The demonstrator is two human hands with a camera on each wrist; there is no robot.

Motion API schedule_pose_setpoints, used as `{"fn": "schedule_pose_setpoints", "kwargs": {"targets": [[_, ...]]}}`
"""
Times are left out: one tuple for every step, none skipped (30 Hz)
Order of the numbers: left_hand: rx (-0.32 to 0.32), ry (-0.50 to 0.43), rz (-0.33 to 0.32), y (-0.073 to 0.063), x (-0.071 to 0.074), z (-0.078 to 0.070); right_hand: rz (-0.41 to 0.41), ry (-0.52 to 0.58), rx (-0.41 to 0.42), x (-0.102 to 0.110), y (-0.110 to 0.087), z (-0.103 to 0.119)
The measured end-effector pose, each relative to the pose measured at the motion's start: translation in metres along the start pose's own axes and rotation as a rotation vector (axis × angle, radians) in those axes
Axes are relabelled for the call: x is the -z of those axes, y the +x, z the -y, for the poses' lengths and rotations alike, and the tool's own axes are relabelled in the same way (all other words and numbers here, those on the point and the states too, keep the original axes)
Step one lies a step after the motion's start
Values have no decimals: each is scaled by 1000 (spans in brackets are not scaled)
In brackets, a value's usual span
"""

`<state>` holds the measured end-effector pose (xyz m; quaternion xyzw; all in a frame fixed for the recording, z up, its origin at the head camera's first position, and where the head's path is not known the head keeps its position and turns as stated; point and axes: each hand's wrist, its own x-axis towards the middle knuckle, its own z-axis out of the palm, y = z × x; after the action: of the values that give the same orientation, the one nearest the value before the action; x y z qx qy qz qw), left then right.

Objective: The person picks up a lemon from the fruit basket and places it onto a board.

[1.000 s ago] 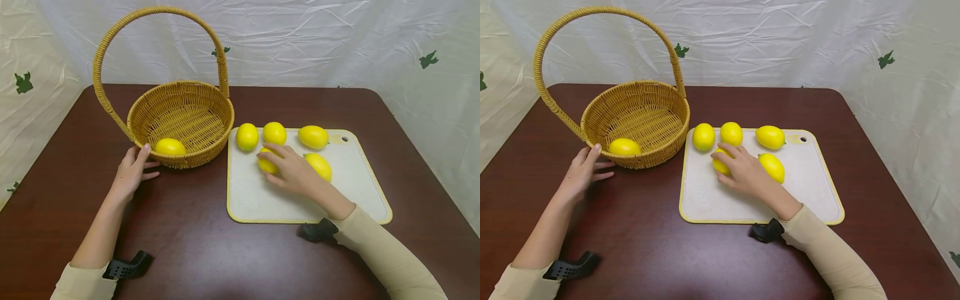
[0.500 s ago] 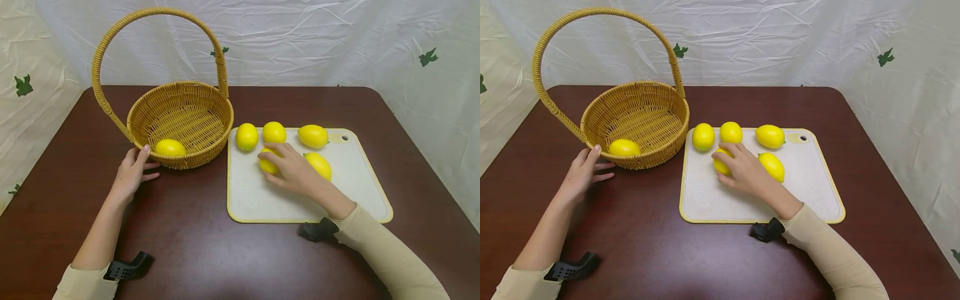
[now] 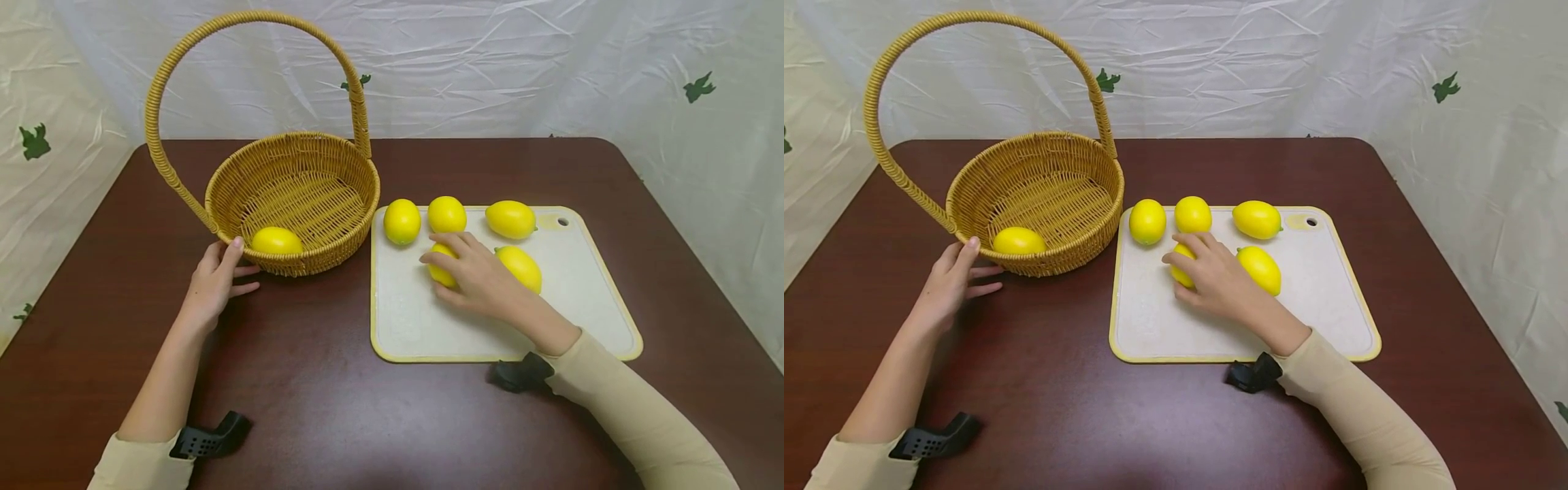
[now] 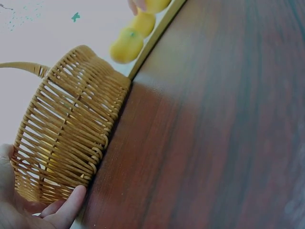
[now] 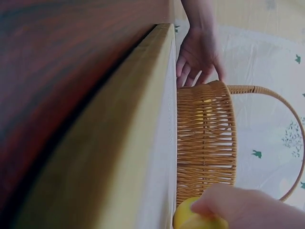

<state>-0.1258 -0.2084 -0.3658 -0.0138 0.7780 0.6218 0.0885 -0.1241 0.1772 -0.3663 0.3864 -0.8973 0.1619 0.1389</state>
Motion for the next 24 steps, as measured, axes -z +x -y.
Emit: {"fn": "schedule_pose_setpoints", "kwargs": {"targets": [[-1,0,-1,0,0,0,3,6,-3,0,0,0],[-2,2,-2,0,0,0,5,11,-5,0,0,1],[-3,3,-3,0,0,0,8,17,-8,1,0,1],[-2,3,-4,0,0,0,10,23,-11,1,0,2],[-2,3,-4,0,0,0,11,26,-12,1,1,2],[-1,4,-4,0,0,0,9,27,-13,1,1,2],[0,4,-4,0,0,0,7,28,-14,1,1,3],[1,3,-4,0,0,0,4,28,-14,1,1,3],[2,3,-4,0,0,0,2,28,-14,1,1,3],[3,3,-3,0,0,0,1,28,-15,1,1,3],[4,2,-3,0,1,0,-1,30,-15,1,1,3],[4,1,-3,1,1,0,-3,32,-15,1,1,3],[3,0,-3,1,0,0,-5,33,-13,1,1,3],[3,-1,-2,1,0,0,-8,34,-12,1,1,3],[3,-1,-2,1,0,0,-9,35,-11,1,1,3],[3,-2,-1,1,0,0,-12,36,-9,1,1,4],[2,-3,-1,1,0,0,-16,37,-6,1,1,4],[3,-3,0,1,0,0,-18,36,-5,1,1,4],[3,-2,0,0,0,0,-20,36,-5,1,1,4],[3,-2,1,0,0,0,-21,35,-5,1,1,4],[2,-2,2,0,0,0,-23,36,-5,1,1,4],[1,-2,2,0,0,0,-25,36,-4,1,1,4],[0,-3,3,0,0,0,-29,36,-4,0,1,4],[-1,-2,3,0,0,0,-34,36,-3,0,1,4]]}}
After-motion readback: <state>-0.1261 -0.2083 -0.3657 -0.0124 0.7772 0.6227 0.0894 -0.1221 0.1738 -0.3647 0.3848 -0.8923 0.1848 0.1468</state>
